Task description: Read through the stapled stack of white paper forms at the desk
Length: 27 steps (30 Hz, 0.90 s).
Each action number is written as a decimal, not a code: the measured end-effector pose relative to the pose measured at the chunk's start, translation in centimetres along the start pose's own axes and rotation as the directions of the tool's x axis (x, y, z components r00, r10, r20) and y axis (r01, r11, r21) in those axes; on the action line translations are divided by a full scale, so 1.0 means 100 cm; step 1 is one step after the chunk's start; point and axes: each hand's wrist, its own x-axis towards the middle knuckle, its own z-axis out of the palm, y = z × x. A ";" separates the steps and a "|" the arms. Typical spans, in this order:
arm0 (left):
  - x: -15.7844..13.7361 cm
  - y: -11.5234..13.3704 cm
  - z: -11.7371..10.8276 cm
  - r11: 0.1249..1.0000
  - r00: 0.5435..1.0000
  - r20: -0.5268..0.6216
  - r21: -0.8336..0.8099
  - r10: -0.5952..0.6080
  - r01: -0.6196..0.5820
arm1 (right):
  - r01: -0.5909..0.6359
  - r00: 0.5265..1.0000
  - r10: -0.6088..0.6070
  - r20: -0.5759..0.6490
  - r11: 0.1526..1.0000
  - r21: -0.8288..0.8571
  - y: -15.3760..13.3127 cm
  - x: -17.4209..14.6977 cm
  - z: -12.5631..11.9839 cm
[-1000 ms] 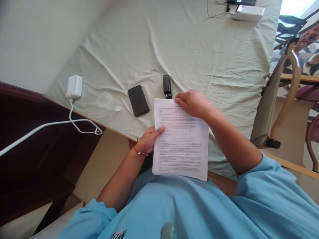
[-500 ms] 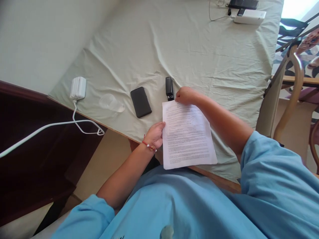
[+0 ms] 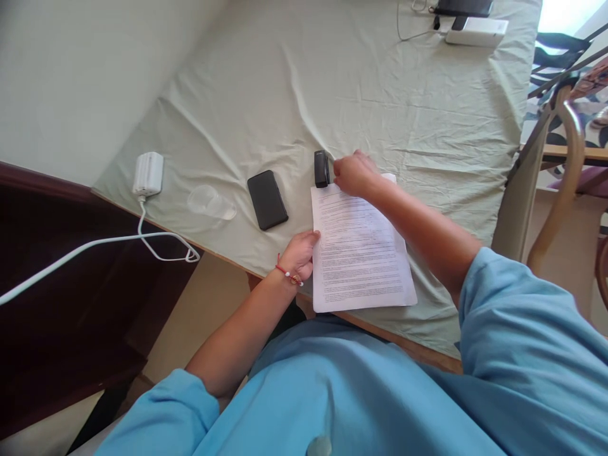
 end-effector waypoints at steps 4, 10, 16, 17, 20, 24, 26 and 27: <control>-0.003 0.002 0.004 1.000 0.999 0.036 -0.020 -0.005 0.005 | 0.319 0.923 -0.308 -0.229 0.948 0.010 -0.006 -0.021 0.002; -0.002 0.001 0.003 1.000 0.999 0.052 -0.026 -0.012 0.013 | 0.390 0.908 -0.400 -0.125 0.916 -0.097 -0.011 -0.037 0.004; 0.001 -0.001 0.005 1.000 0.999 0.041 -0.021 -0.006 0.007 | 0.327 0.937 -0.340 -0.082 0.935 -0.135 -0.023 -0.042 0.004; 0.001 -0.001 0.005 1.000 0.999 0.042 -0.020 -0.001 0.002 | 0.319 0.941 -0.330 -0.079 0.939 -0.128 -0.024 -0.042 0.004; 0.001 -0.004 0.005 1.000 0.998 0.067 -0.016 0.016 -0.015 | 0.300 0.946 -0.307 -0.106 0.951 -0.072 -0.025 -0.040 0.001; -0.004 -0.015 -0.007 0.997 0.993 0.100 0.025 0.066 -0.069 | 0.201 0.946 -0.173 -0.273 0.976 0.080 -0.011 -0.052 -0.007; -0.011 -0.023 -0.019 0.989 0.985 0.118 0.061 0.128 -0.136 | 0.121 0.926 -0.045 -0.375 0.976 0.180 0.003 -0.069 -0.011; -0.016 -0.027 -0.025 0.980 0.977 0.123 0.082 0.172 -0.183 | 0.076 0.905 0.031 -0.424 0.969 0.234 0.011 -0.081 -0.011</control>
